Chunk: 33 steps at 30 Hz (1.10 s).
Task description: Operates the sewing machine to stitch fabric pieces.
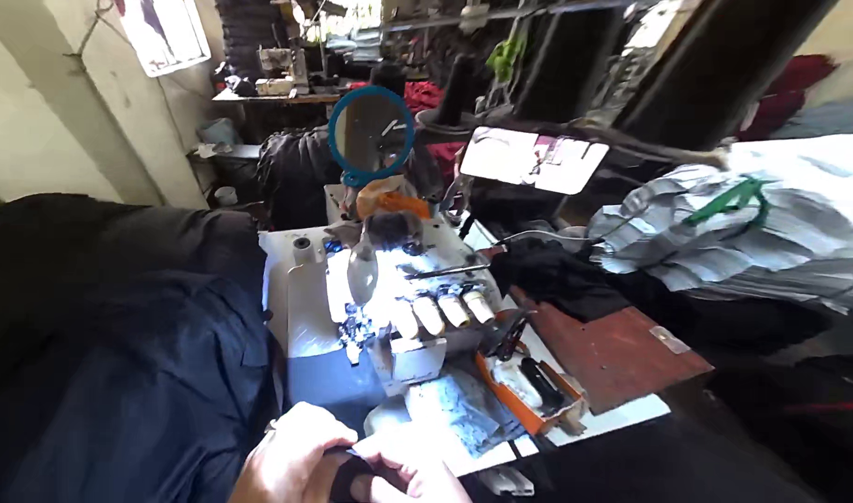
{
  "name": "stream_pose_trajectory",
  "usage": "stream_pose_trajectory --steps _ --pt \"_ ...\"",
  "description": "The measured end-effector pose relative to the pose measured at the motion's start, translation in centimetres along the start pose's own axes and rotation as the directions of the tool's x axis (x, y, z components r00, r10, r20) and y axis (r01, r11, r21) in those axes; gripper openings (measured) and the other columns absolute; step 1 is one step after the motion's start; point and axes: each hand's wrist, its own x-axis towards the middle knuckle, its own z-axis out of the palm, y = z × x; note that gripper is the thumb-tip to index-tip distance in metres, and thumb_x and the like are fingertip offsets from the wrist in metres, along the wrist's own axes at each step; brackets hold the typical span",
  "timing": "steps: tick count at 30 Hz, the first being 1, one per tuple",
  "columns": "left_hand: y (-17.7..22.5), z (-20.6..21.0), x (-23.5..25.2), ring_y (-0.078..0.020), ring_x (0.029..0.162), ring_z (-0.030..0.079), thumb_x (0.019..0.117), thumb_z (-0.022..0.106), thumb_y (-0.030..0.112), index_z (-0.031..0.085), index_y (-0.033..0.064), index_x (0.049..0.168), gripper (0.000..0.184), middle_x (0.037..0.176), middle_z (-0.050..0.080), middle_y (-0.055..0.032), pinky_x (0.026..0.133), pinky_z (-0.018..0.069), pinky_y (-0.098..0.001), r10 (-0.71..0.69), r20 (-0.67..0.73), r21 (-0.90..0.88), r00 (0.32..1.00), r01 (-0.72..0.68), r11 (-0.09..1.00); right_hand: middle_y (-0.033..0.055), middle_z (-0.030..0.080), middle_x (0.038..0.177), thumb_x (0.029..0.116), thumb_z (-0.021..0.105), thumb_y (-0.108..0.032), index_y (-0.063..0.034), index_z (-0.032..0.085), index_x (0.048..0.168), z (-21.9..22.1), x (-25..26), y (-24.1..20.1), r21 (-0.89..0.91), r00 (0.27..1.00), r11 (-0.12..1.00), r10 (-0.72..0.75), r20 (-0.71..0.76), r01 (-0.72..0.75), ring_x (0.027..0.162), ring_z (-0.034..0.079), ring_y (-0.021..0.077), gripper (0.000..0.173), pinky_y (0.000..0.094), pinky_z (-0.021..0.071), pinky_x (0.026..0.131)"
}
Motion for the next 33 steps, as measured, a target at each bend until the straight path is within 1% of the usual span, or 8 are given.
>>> stream_pose_trajectory --steps 4,7,11,24,27,29,31,33 --pt "-0.9 0.9 -0.8 -0.0110 0.105 0.065 0.1008 0.063 0.013 0.072 0.0056 0.101 0.012 0.100 0.072 -0.0069 0.096 0.0508 -0.0235 -0.003 -0.090 0.040 0.996 0.007 0.999 0.0051 0.072 0.089 0.0958 0.059 -0.001 0.0058 0.070 0.099 0.0 -0.4 0.3 -0.052 0.999 0.998 0.036 -0.011 -0.037 0.075 0.070 0.0059 0.013 0.0264 0.0615 0.072" --pt "-2.1 1.9 1.6 -0.0048 0.099 0.067 0.0990 0.064 0.018 0.074 0.0115 0.098 0.012 0.099 0.073 0.0006 0.091 0.0535 -0.0195 0.006 -0.210 0.189 0.978 0.035 0.981 0.0053 0.067 0.081 0.0946 0.066 -0.010 0.0017 0.071 0.088 -0.8 1.5 0.7 -0.309 0.986 0.949 -0.099 -0.132 0.054 0.068 0.064 0.0050 0.014 0.0220 0.0560 0.064" --pt "-4.1 3.8 4.7 -0.0071 0.095 0.070 0.0972 0.062 0.019 0.077 0.0128 0.098 0.016 0.096 0.074 0.0022 0.090 0.0560 -0.0248 -0.132 -0.207 0.271 0.969 0.186 0.944 0.0056 0.065 0.093 0.0901 0.069 -0.027 -0.0065 0.072 0.090 -2.0 4.3 2.7 -0.615 0.916 0.788 -0.265 -0.302 0.026 0.083 0.062 0.0073 0.021 0.0210 0.0525 0.071" --pt "-3.8 4.1 3.4 -0.0067 0.095 0.069 0.0952 0.065 0.021 0.077 0.0152 0.095 0.013 0.094 0.075 0.0056 0.091 0.0547 -0.0317 -0.231 -0.172 0.232 0.958 0.267 0.935 0.0019 0.073 0.087 0.0938 0.066 -0.016 -0.0029 0.075 0.092 -2.6 2.0 3.7 -0.371 0.958 0.923 -0.007 -0.288 -0.105 0.076 0.068 0.0007 0.016 0.0194 0.0573 0.072" --pt "-3.7 4.7 3.2 -0.0130 0.099 0.069 0.0965 0.063 0.022 0.077 0.0198 0.094 0.014 0.098 0.073 0.0034 0.091 0.0535 -0.0395 -0.064 -0.172 0.452 0.983 0.137 0.881 -0.0006 0.072 0.083 0.0913 0.068 -0.015 -0.0042 0.074 0.087 -2.4 2.1 4.0 -0.313 0.952 0.945 -0.002 -0.305 -0.098 0.073 0.068 0.0000 0.013 0.0189 0.0582 0.069" --pt "-2.9 5.3 2.6 -0.0178 0.101 0.070 0.0955 0.064 0.021 0.078 0.0218 0.098 0.014 0.101 0.074 -0.0005 0.089 0.0518 -0.0420 0.064 -0.155 0.663 0.986 0.055 0.747 -0.0014 0.069 0.079 0.0896 0.069 -0.011 -0.0042 0.069 0.085 -2.2 2.0 4.3 -0.254 0.951 0.963 0.008 -0.311 -0.091 0.070 0.067 0.0017 0.009 0.0206 0.0583 0.067" --pt "-1.7 6.1 1.6 -0.0197 0.101 0.071 0.0910 0.066 0.020 0.079 0.0192 0.108 0.021 0.104 0.076 -0.0029 0.086 0.0530 -0.0391 0.059 -0.149 0.755 0.987 0.075 0.652 -0.0014 0.067 0.078 0.0868 0.072 -0.005 -0.0044 0.062 0.088 -1.9 1.9 4.5 -0.187 0.944 0.979 0.014 -0.330 -0.080 0.067 0.067 0.0054 0.010 0.0249 0.0612 0.066" --pt "-1.2 6.8 0.7 -0.0202 0.113 0.070 0.0931 0.063 0.018 0.076 0.0163 0.120 0.030 0.118 0.075 -0.0037 0.098 0.0516 -0.0386 -0.013 -0.168 0.736 0.986 0.134 0.663 -0.0014 0.068 0.078 0.0853 0.073 0.000 -0.0043 0.057 0.094 -1.6 2.2 3.9 -0.160 0.936 0.984 0.016 -0.353 -0.077 0.067 0.068 0.0067 0.018 0.0267 0.0620 0.066"
